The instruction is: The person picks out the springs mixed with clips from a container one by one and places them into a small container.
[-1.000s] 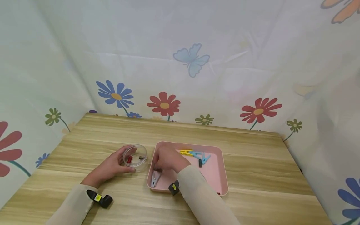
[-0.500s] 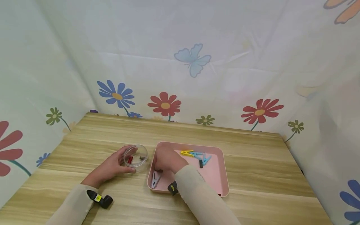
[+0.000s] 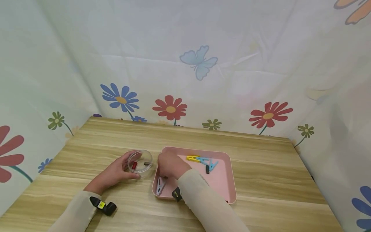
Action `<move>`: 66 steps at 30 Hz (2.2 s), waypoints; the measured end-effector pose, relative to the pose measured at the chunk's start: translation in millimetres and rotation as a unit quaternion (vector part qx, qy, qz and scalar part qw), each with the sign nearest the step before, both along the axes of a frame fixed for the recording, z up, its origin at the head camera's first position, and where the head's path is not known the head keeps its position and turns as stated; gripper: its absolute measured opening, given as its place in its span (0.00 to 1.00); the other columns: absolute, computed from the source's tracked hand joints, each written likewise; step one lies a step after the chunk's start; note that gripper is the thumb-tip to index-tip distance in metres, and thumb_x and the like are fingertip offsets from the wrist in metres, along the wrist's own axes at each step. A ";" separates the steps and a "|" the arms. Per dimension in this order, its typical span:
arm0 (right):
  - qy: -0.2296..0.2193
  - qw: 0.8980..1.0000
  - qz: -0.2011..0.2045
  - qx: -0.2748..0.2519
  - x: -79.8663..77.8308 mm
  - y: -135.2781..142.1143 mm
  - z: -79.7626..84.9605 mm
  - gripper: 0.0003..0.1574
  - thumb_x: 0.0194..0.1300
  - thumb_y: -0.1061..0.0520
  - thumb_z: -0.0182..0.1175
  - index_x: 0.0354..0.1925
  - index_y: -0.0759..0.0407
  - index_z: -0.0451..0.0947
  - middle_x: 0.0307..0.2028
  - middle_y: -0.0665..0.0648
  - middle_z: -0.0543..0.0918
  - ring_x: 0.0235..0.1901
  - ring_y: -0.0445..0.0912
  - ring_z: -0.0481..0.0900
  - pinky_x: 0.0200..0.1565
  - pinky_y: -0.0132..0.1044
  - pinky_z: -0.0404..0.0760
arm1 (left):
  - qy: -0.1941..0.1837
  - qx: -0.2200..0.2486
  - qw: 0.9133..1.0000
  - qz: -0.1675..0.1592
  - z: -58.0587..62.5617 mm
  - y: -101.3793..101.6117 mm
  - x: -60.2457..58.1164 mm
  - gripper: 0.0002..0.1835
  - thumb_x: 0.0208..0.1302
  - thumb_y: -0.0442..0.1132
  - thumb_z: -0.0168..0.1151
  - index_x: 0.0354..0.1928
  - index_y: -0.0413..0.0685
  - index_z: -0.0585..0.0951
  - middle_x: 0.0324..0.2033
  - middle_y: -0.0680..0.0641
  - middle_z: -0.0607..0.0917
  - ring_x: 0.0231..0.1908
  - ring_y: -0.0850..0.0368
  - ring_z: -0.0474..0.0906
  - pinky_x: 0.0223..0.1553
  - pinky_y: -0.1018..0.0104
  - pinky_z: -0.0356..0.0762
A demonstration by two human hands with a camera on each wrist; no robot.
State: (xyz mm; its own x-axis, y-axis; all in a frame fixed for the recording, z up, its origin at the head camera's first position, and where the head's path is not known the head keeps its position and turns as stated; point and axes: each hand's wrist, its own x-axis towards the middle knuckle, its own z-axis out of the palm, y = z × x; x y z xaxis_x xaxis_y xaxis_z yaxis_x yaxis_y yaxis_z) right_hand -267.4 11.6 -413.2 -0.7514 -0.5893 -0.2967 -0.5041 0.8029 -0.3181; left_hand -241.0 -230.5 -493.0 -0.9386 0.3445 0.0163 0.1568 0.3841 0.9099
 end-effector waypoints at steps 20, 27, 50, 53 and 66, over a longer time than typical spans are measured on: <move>0.004 0.999 0.005 0.043 4.2 -3.0 1.3 0.06 0.57 0.59 0.69 0.24 0.52 0.82 0.21 0.48 0.79 0.22 0.41 0.74 0.24 0.28 0.73 | 0.007 0.002 1.000 -0.007 0.7 0.5 -0.4 0.45 0.49 0.45 0.77 0.68 0.63 0.63 0.70 0.47 0.68 0.71 0.47 0.62 0.69 0.43 0.59; 0.008 0.999 0.013 0.045 4.6 -2.6 2.2 0.07 0.56 0.61 0.69 0.24 0.52 0.82 0.21 0.48 0.79 0.22 0.41 0.74 0.24 0.28 0.73 | 0.007 0.000 1.000 -0.008 0.5 0.3 -0.2 0.44 0.49 0.46 0.77 0.68 0.63 0.63 0.70 0.47 0.68 0.70 0.46 0.63 0.69 0.42 0.59; -0.006 0.999 0.020 0.028 8.9 3.3 3.9 0.06 0.57 0.63 0.66 0.29 0.51 0.85 0.24 0.46 0.81 0.23 0.40 0.75 0.26 0.27 0.75 | -0.010 -0.013 1.000 0.005 1.0 2.1 2.3 0.46 0.47 0.47 0.78 0.69 0.61 0.63 0.70 0.50 0.68 0.69 0.49 0.65 0.69 0.46 0.60; -0.010 1.000 0.016 0.022 8.9 5.1 2.8 0.05 0.58 0.62 0.66 0.30 0.51 0.84 0.24 0.46 0.80 0.25 0.40 0.75 0.28 0.27 0.75 | -0.003 -0.014 1.000 0.003 1.0 2.5 2.5 0.46 0.49 0.47 0.77 0.69 0.60 0.62 0.70 0.47 0.68 0.69 0.46 0.65 0.69 0.44 0.61; 0.015 1.000 0.004 -0.001 2.0 13.4 8.2 0.09 0.53 0.61 0.70 0.24 0.48 0.81 0.22 0.45 0.78 0.24 0.40 0.73 0.26 0.28 0.74 | 0.009 -0.012 1.000 -0.002 3.9 2.2 -1.0 0.45 0.49 0.48 0.76 0.68 0.59 0.63 0.70 0.46 0.68 0.69 0.45 0.65 0.69 0.42 0.59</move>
State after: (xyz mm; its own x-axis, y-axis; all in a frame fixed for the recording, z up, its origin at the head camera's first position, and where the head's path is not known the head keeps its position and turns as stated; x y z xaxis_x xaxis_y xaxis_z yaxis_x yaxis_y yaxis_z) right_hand -265.4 25.0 -405.1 -0.7546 -0.5967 -0.2732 -0.5205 0.7977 -0.3045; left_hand -242.0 -228.3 -489.1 -0.9368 0.3490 0.0248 0.1748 0.4056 0.8972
